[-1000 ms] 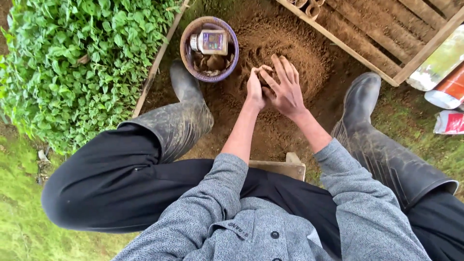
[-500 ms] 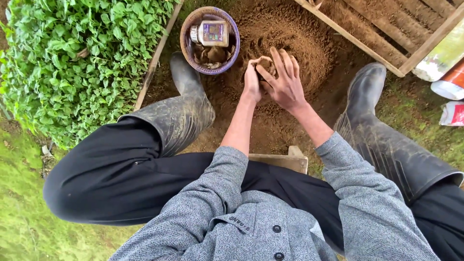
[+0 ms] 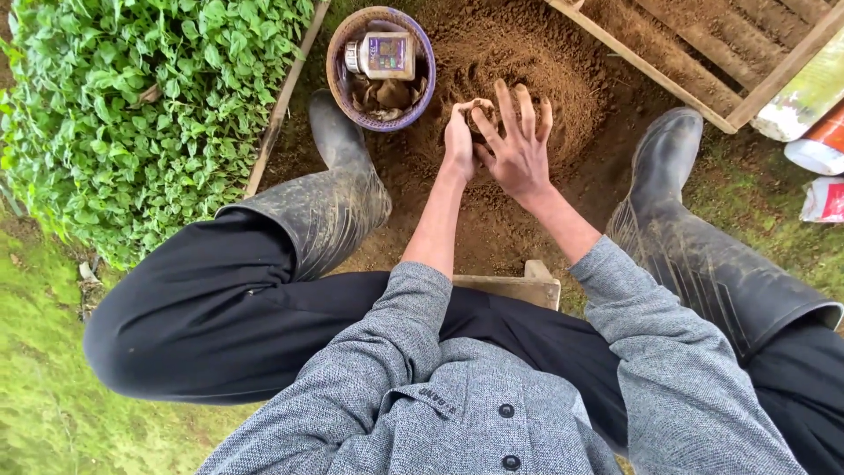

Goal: The person sits on a small stool and fills biodegradable seed pots with soil from a wooden tray. They scoop soil with their hands, pack it into the pots, and place the filled pots into a wooden crate.

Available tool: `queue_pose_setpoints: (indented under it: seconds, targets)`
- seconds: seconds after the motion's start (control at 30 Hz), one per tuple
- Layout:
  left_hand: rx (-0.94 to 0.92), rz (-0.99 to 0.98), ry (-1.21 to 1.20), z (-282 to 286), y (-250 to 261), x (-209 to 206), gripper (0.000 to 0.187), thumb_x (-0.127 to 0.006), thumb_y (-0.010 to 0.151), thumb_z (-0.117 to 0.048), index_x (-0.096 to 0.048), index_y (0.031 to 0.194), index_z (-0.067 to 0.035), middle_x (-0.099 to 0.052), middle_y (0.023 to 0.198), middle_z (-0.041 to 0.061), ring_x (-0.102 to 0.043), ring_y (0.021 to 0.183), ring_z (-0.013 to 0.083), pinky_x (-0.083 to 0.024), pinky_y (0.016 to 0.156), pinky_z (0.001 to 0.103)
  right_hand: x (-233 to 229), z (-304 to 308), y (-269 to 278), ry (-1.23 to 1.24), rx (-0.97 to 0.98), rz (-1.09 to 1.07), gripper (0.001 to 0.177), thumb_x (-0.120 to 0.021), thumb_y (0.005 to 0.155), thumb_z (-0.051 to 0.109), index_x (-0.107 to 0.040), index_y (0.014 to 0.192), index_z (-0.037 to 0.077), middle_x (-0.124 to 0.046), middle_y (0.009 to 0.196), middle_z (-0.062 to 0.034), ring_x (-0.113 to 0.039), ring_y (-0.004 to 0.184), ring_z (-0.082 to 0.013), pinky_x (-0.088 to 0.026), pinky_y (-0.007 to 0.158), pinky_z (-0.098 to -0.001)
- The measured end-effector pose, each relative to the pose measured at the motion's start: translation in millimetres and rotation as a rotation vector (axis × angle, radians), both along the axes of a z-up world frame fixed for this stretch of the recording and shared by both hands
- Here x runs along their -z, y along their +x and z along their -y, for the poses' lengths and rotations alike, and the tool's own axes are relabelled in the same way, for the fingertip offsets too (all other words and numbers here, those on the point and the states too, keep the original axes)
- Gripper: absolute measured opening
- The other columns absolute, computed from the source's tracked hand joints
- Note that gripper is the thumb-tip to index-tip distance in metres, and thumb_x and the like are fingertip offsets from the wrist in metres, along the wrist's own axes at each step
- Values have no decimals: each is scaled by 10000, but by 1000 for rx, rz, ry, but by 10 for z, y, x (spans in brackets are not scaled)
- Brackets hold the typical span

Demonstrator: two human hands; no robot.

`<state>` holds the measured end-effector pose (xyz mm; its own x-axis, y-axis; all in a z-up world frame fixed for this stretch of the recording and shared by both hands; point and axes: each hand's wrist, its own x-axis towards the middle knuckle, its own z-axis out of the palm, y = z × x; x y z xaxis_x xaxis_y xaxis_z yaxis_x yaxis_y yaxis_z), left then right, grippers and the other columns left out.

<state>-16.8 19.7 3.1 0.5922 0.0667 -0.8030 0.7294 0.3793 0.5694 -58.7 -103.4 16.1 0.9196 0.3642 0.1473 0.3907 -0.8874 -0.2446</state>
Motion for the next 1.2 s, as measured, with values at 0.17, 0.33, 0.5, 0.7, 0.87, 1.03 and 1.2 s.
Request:
queue_pose_setpoints:
  seconds: [0.17, 0.33, 0.5, 0.7, 0.87, 1.03, 1.2]
  targets:
    - [-146, 62, -253, -8, 17, 120, 301, -517, 925, -329, -716, 937, -103, -659, 840, 98, -591, 712, 227, -528, 641, 367, -8, 26, 121, 83, -53, 26, 584, -738, 1015, 395, -516, 1520, 204, -325, 1604, -113, -330, 1413, -299, -292, 1095, -514]
    - [-75, 75, -349, -27, 26, -290, 355, -523, 871, -468, -636, 865, -132, -520, 730, 59, -470, 613, 196, -433, 522, 323, -108, 89, 369, 80, -175, -107, 603, -665, 991, 295, -424, 1534, 189, -523, 1357, -67, -543, 1122, -237, -521, 863, -352]
    - [-78, 7, -397, 23, 0, -122, 320, -488, 894, -458, -592, 795, -172, -539, 655, 6, -456, 507, 141, -393, 449, 254, -176, 82, 502, -41, -227, -377, 489, -719, 923, 314, -543, 1365, 199, -592, 1254, -50, -599, 1131, -228, -605, 797, -302]
    - [11, -118, -400, 22, 83, 244, 315, -445, 889, -409, -482, 735, -137, -491, 612, -4, -420, 468, 115, -355, 455, 231, -340, 249, 705, 382, -184, -546, 391, -753, 883, 198, -630, 1238, 90, -651, 1143, -163, -646, 1086, -354, -593, 880, -448]
    - [348, -191, -301, 79, 456, -359, 228, -453, 899, -332, -510, 739, -181, -506, 628, -28, -440, 486, 82, -335, 456, 232, -373, 665, 1076, 695, -27, -530, 330, -774, 912, 263, -699, 1170, 71, -708, 1065, -142, -692, 1027, -304, -572, 904, -394]
    - [921, -253, -34, 160, 791, -401, 306, -398, 992, -279, -612, 833, -129, -520, 561, 28, -395, 414, 126, -292, 390, 256, -140, 1468, 1897, 728, 262, -150, 132, -764, 927, 216, -759, 1037, 144, -761, 991, -55, -725, 987, -205, -566, 915, -319]
    - [1361, -364, 56, 286, 1128, -491, 342, -332, 1086, -210, -453, 774, -140, -387, 583, -14, -184, 462, 111, -184, 458, 295, 469, 2203, 2888, 799, 654, 68, 130, -704, 886, -18, -689, 988, 61, -700, 860, -58, -569, 637, -101, -508, 567, -210]
